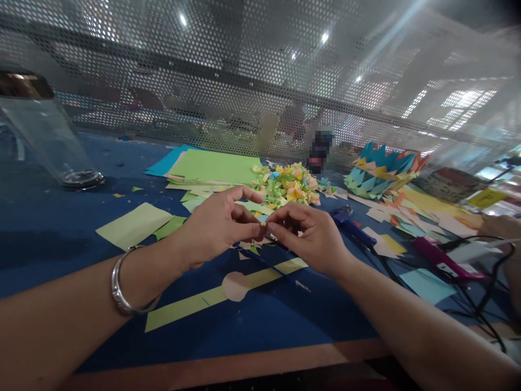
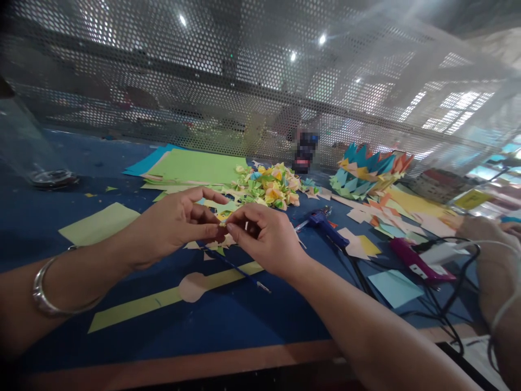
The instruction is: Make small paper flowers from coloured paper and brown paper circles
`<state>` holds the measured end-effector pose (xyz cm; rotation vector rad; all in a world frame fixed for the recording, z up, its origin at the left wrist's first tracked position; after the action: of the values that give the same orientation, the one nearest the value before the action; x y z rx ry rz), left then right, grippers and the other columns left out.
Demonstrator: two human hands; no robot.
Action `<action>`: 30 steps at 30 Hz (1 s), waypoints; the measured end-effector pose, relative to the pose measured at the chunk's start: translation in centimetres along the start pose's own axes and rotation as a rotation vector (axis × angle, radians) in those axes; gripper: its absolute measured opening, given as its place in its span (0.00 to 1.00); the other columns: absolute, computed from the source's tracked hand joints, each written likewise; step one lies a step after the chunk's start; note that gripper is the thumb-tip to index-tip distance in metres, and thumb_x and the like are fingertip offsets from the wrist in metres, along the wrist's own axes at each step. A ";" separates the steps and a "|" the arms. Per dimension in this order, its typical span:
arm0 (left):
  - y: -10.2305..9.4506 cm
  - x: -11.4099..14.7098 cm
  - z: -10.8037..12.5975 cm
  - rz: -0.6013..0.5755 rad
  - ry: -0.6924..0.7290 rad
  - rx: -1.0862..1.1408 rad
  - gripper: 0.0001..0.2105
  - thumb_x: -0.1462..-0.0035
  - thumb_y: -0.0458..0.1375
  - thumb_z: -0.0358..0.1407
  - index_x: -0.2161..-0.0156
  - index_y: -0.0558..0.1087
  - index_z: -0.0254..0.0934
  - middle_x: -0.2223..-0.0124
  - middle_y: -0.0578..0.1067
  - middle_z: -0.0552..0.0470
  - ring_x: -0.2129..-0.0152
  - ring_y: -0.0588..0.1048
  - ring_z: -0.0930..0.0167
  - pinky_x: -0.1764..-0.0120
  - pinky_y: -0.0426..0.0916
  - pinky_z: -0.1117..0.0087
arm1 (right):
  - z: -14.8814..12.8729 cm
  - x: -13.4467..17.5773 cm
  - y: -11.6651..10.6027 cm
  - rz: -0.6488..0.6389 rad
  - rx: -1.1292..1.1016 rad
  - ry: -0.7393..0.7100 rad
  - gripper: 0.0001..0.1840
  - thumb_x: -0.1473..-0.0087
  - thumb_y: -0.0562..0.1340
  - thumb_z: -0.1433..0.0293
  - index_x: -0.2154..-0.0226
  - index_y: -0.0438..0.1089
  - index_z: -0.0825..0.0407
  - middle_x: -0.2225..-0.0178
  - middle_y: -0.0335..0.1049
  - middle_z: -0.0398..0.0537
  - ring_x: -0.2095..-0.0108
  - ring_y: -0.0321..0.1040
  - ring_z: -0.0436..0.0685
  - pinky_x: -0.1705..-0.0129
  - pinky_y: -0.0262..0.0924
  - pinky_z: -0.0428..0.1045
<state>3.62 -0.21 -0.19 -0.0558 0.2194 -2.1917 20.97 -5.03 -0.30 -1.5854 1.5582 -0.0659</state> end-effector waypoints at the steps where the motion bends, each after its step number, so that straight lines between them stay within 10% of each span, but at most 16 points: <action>1: 0.0 0.0 0.0 0.005 0.004 -0.014 0.22 0.49 0.66 0.33 0.49 0.66 0.40 0.70 0.79 0.53 0.71 0.79 0.69 0.66 0.70 0.69 | 0.0 0.0 0.0 0.001 -0.001 -0.001 0.03 0.42 0.63 0.71 0.66 0.75 0.52 0.72 0.69 0.41 0.77 0.60 0.45 0.75 0.56 0.44; 30: -0.1 0.3 0.9 -0.053 0.135 -0.301 0.19 0.45 0.61 0.35 0.48 0.65 0.41 0.71 0.78 0.54 0.73 0.78 0.68 0.70 0.66 0.70 | 0.2 0.2 0.3 -0.029 0.011 0.001 0.04 0.42 0.63 0.70 0.63 0.74 0.52 0.69 0.71 0.43 0.75 0.62 0.46 0.74 0.58 0.45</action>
<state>3.43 -0.51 0.67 -0.0826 0.6298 -2.2005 20.94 -5.01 -0.69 -1.6000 1.5338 -0.0912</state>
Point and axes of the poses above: each hand's wrist, its own x-axis away from the middle knuckle, its own y-axis out of the palm, z = x × y, the point moved 3 cm from there along -x, towards the middle knuckle
